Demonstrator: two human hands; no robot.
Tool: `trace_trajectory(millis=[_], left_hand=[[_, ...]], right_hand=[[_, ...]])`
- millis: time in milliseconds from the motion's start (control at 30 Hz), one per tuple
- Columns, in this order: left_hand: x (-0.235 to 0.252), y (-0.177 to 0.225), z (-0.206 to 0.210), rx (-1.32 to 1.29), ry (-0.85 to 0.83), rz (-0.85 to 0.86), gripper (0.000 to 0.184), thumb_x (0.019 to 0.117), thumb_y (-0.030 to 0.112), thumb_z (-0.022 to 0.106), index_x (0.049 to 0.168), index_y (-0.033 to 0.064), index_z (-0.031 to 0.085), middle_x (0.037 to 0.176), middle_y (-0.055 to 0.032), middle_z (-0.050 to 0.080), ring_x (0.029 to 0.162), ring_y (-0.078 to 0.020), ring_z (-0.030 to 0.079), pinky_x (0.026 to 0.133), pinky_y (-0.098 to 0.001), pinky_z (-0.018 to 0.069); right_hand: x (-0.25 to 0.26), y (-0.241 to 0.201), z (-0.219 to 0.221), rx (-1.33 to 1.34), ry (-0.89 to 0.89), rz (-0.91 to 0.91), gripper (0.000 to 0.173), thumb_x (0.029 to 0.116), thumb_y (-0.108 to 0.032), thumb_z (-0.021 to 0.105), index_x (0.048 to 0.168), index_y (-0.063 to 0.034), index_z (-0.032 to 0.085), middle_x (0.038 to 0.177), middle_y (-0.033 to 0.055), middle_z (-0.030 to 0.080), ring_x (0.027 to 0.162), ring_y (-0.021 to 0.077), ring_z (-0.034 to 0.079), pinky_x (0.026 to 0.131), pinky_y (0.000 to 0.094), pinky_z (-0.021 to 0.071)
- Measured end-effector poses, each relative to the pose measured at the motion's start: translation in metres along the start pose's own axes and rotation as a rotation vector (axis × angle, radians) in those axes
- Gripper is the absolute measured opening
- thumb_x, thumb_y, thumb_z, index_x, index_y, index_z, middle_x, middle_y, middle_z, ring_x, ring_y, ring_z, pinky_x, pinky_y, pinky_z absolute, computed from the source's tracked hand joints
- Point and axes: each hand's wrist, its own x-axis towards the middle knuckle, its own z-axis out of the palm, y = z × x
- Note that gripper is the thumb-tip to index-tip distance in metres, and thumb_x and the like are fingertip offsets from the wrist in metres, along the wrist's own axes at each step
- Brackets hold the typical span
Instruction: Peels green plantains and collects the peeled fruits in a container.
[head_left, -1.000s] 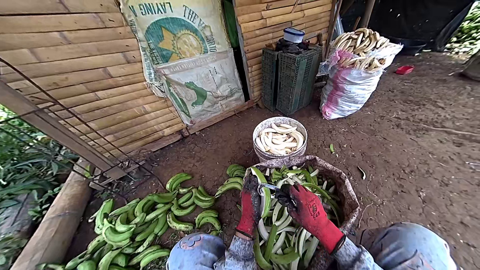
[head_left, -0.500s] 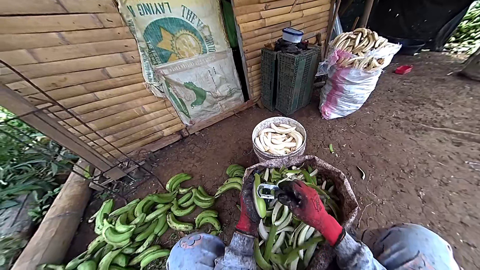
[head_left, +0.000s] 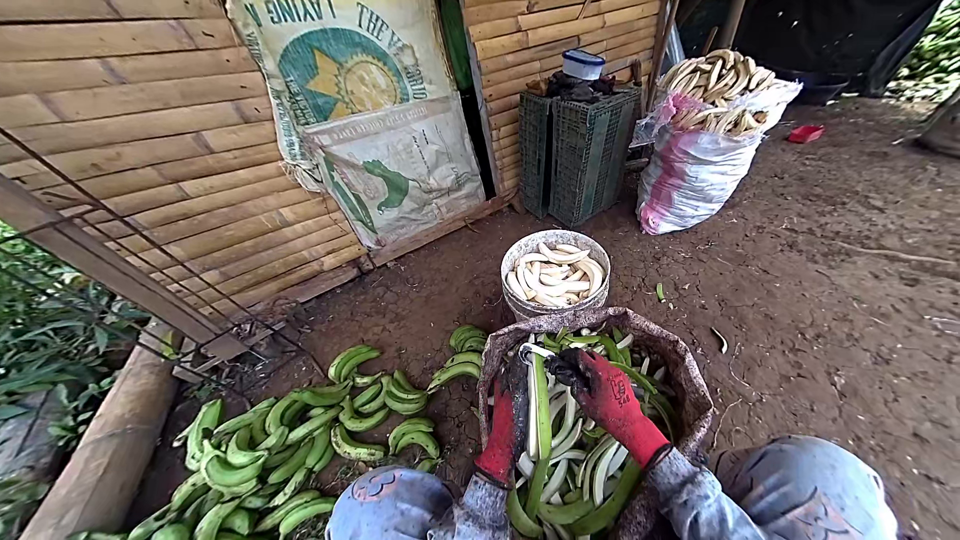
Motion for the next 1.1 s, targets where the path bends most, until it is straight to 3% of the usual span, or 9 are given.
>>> trace_trajectory(millis=[100,167,333,500,567,700,767,900,1100], left_hand=[[0.002,0.000,0.005,-0.338,-0.080,-0.184,0.037,0.1117,0.019,0.031,0.125,-0.0004,0.060,0.082,-0.0045,0.065,0.061,-0.0071,0.061,0.055,-0.0216,0.0536],[0.013,-0.014,-0.006,-0.716,-0.203,-0.324,0.047,0.1125,0.031,0.020,0.116,0.0045,0.059,0.073,-0.0061,0.063,0.050,-0.0120,0.059,0.044,-0.0253,0.0522],[0.024,-0.009,-0.012,-1.052,-0.282,-0.335,0.048,0.1104,0.033,0.023,0.115,0.0042,0.061,0.068,-0.0019,0.059,0.050,-0.0081,0.056,0.046,-0.0204,0.0504],[0.005,-0.003,0.001,-0.483,-0.144,-0.086,0.033,0.1104,0.014,0.029,0.116,-0.0009,0.058,0.084,-0.0052,0.066,0.067,-0.0081,0.063,0.061,-0.0220,0.0554],[0.009,-0.008,-0.002,-0.247,-0.073,-0.003,0.033,0.1081,0.011,0.041,0.129,-0.0067,0.059,0.113,-0.0106,0.068,0.093,-0.0083,0.064,0.086,-0.0245,0.0537],[0.019,-0.009,0.003,-0.354,0.218,-0.037,0.036,0.1118,0.020,0.035,0.131,0.0014,0.059,0.096,-0.0056,0.065,0.072,-0.0082,0.062,0.065,-0.0241,0.0548],[0.017,-0.004,0.010,-0.542,0.164,-0.017,0.039,0.1120,0.021,0.030,0.138,0.0005,0.050,0.111,-0.0095,0.065,0.091,-0.0135,0.066,0.082,-0.0314,0.0579],[0.022,0.002,0.011,-0.349,0.233,0.056,0.051,0.1107,0.020,0.033,0.155,-0.0048,0.030,0.156,-0.0216,0.039,0.140,-0.0198,0.044,0.117,-0.0333,0.0370],[0.016,0.072,-0.081,-0.654,0.517,0.402,0.039,0.1110,0.025,0.028,0.139,0.0050,0.045,0.115,-0.0065,0.065,0.102,-0.0187,0.068,0.095,-0.0406,0.0579]], right_hand=[[0.005,0.014,-0.002,0.019,-0.028,0.169,0.037,0.1003,-0.024,0.056,0.133,-0.0070,0.063,0.120,0.0195,0.068,0.111,0.0348,0.067,0.096,0.0531,0.0515],[0.002,0.021,-0.004,0.091,0.044,0.027,0.035,0.0967,-0.025,0.062,0.127,-0.0072,0.068,0.115,0.0158,0.071,0.105,0.0296,0.069,0.094,0.0484,0.0542],[-0.014,0.020,-0.008,0.083,-0.038,-0.561,0.031,0.0896,-0.035,0.073,0.113,-0.0150,0.075,0.102,0.0087,0.075,0.096,0.0251,0.072,0.082,0.0460,0.0591],[-0.004,0.015,-0.004,-0.025,0.145,-0.134,0.037,0.0920,-0.023,0.067,0.123,-0.0039,0.071,0.111,0.0222,0.071,0.100,0.0397,0.071,0.084,0.0559,0.0568],[0.002,0.019,-0.010,-0.025,0.154,0.001,0.041,0.0932,-0.025,0.066,0.127,-0.0025,0.068,0.117,0.0227,0.070,0.105,0.0387,0.070,0.089,0.0553,0.0554],[-0.009,0.002,-0.004,0.228,0.049,-0.041,0.056,0.0860,-0.047,0.077,0.127,-0.0097,0.067,0.105,0.0052,0.073,0.092,0.0162,0.069,0.084,0.0396,0.0577],[-0.014,-0.012,0.012,0.306,-0.076,-0.036,0.061,0.0836,-0.039,0.080,0.136,-0.0129,0.064,0.102,0.0031,0.074,0.088,0.0138,0.070,0.083,0.0383,0.0585],[0.012,-0.017,0.022,0.201,-0.140,0.052,0.051,0.0893,-0.031,0.072,0.134,-0.0085,0.064,0.102,0.0104,0.074,0.090,0.0240,0.071,0.085,0.0476,0.0573],[0.144,-0.004,-0.015,-0.393,-0.040,0.069,0.045,0.0978,-0.028,0.065,0.141,-0.0166,0.061,0.124,0.0222,0.069,0.112,0.0434,0.067,0.094,0.0646,0.0493]])
